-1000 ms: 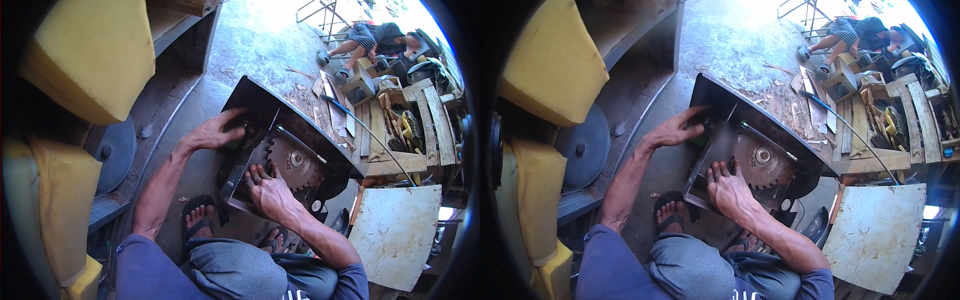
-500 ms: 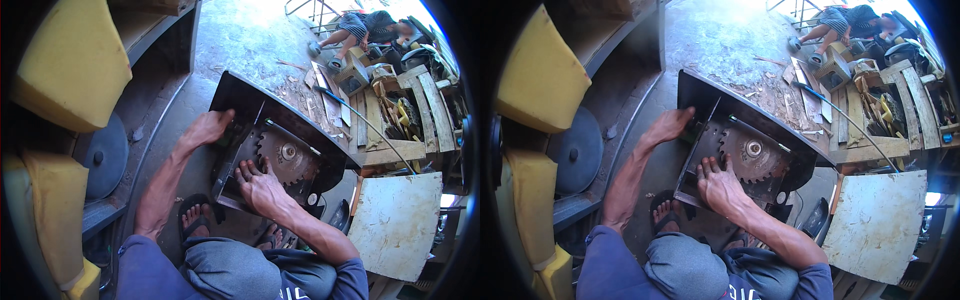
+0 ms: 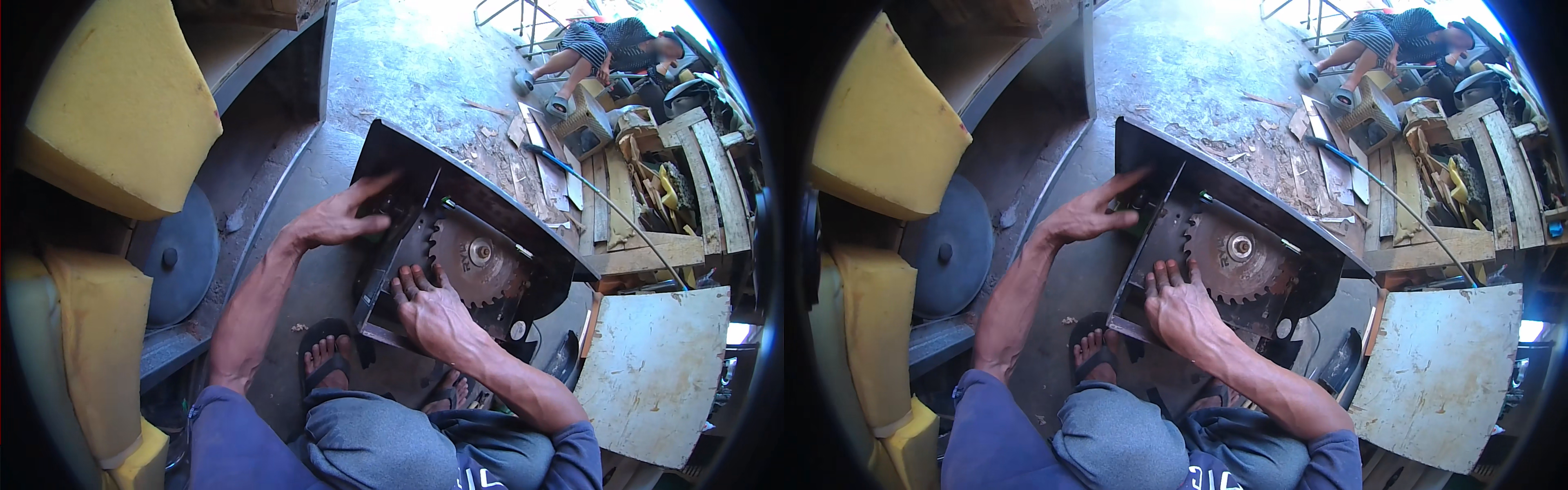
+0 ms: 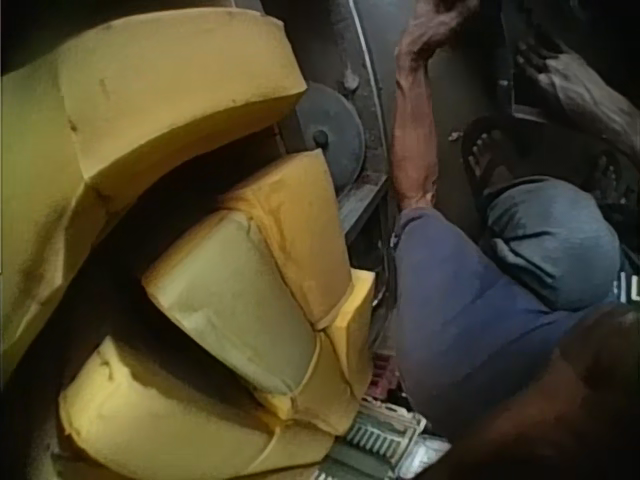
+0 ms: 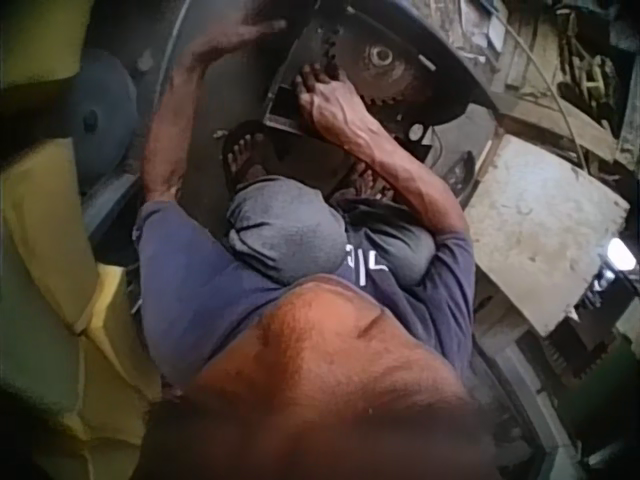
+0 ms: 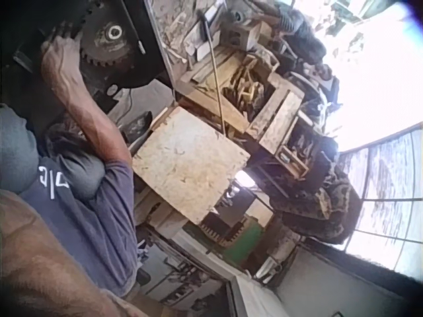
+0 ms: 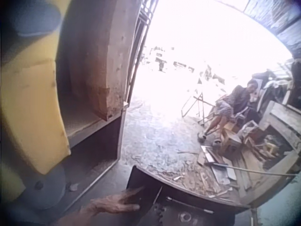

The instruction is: The person cleans and maintains a portable table saw by hand and with a screwdriver, then hammers the saw's top plate before handling a container of small metal parts.

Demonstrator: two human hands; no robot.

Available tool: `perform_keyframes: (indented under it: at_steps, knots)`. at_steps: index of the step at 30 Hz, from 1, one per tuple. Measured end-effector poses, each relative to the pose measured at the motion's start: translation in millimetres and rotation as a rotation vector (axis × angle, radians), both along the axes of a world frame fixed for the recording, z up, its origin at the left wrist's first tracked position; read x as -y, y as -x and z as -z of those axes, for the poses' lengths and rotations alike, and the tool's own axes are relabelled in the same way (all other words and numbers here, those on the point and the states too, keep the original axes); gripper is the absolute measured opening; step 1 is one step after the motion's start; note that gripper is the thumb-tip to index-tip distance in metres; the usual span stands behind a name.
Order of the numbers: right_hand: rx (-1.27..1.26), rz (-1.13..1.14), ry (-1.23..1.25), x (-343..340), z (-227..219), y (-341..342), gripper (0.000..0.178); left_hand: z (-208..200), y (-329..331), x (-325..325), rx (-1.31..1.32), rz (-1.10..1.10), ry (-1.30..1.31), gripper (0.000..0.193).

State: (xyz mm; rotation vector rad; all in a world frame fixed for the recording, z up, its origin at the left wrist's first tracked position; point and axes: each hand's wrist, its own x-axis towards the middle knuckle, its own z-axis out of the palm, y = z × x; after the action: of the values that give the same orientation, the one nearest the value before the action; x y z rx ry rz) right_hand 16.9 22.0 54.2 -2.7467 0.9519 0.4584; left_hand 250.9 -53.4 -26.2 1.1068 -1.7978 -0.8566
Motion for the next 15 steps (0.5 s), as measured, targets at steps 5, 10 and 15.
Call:
perform_keyframes:
  at_steps: [5,10,15]
  knots:
    - [-0.049,-0.019,-0.004,0,-3,-3,0.053,-10,29,17,0.745,-0.013,-0.360,0.046]
    - [-0.090,-0.010,-0.003,0,-6,-3,0.054,0,18,-1,-0.028,-0.167,-0.294,0.050]
    - [-0.095,-0.010,-0.011,1,-4,-4,0.054,4,19,12,0.301,-0.217,-0.712,0.060]
